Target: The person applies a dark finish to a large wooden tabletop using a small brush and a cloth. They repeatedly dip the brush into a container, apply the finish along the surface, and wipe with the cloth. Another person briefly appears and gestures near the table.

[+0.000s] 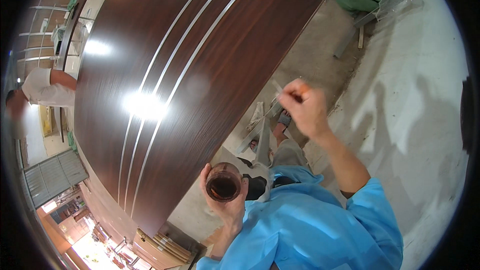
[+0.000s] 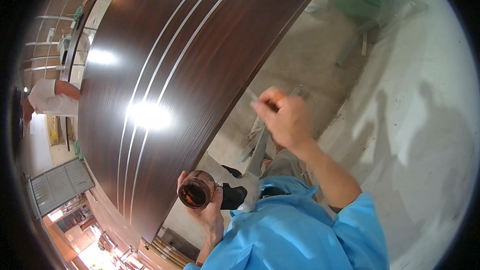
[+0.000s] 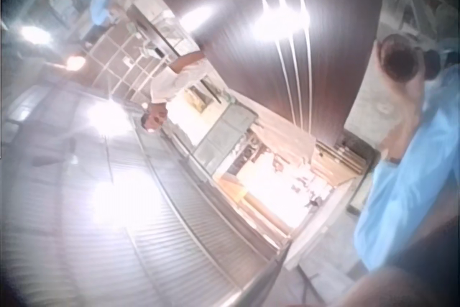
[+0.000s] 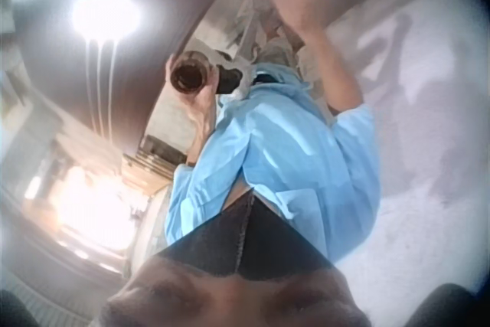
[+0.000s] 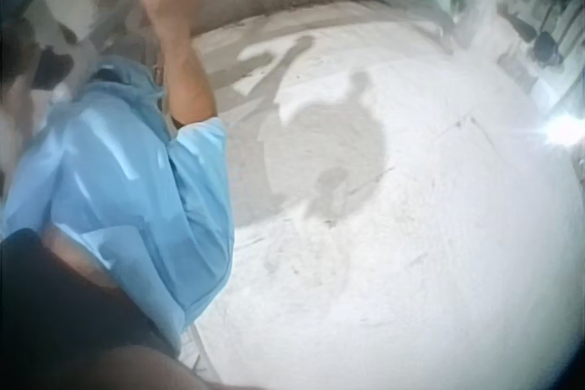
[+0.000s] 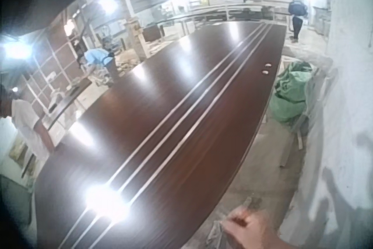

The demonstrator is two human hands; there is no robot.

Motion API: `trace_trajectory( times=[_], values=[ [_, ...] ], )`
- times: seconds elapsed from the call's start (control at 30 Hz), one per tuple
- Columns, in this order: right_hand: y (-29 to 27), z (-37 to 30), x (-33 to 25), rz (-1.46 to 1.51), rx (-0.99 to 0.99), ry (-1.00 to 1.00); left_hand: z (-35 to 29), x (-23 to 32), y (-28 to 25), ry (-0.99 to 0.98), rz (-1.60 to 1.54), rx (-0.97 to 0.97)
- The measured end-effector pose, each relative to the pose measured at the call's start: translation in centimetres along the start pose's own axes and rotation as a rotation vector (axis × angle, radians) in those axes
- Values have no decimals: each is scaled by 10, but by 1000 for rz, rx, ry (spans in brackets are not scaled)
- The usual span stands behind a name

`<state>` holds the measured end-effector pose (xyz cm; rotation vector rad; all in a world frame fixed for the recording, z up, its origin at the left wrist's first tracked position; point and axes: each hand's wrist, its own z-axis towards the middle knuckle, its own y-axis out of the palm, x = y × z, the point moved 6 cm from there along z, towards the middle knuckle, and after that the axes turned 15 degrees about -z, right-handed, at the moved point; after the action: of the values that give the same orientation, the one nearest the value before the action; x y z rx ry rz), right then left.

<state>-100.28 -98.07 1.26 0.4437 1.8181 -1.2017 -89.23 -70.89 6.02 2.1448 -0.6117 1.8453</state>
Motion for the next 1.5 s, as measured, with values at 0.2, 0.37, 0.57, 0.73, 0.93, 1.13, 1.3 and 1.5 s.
trace_trajectory(
  times=[0.2, 0.37, 0.57, 0.73, 0.93, 1.13, 1.3, 1.5],
  values=[
    [29, -35, -26, -25, -80, -303, -6, -8, -11, 15, -30, 19],
    [33, -31, -10, 69, -16, -81, -10, -8, -33, 26, -20, 68],
    [61, -69, -47, -108, -85, -512, -21, -16, -47, 21, -22, 120],
    [56, -68, -28, -47, 25, -212, -29, -20, -65, 17, -33, 143],
    [81, -100, -58, -124, -67, -610, -32, -24, -72, 25, -46, 133],
    [77, -100, -48, -181, 108, -381, -37, -24, -83, 54, -104, 152],
    [100, -137, -86, -54, -133, -730, -35, -27, -87, 81, -128, 145],
    [40, -149, -117, -36, -190, -593, -26, -18, -80, 201, -138, 35]
  ],
)
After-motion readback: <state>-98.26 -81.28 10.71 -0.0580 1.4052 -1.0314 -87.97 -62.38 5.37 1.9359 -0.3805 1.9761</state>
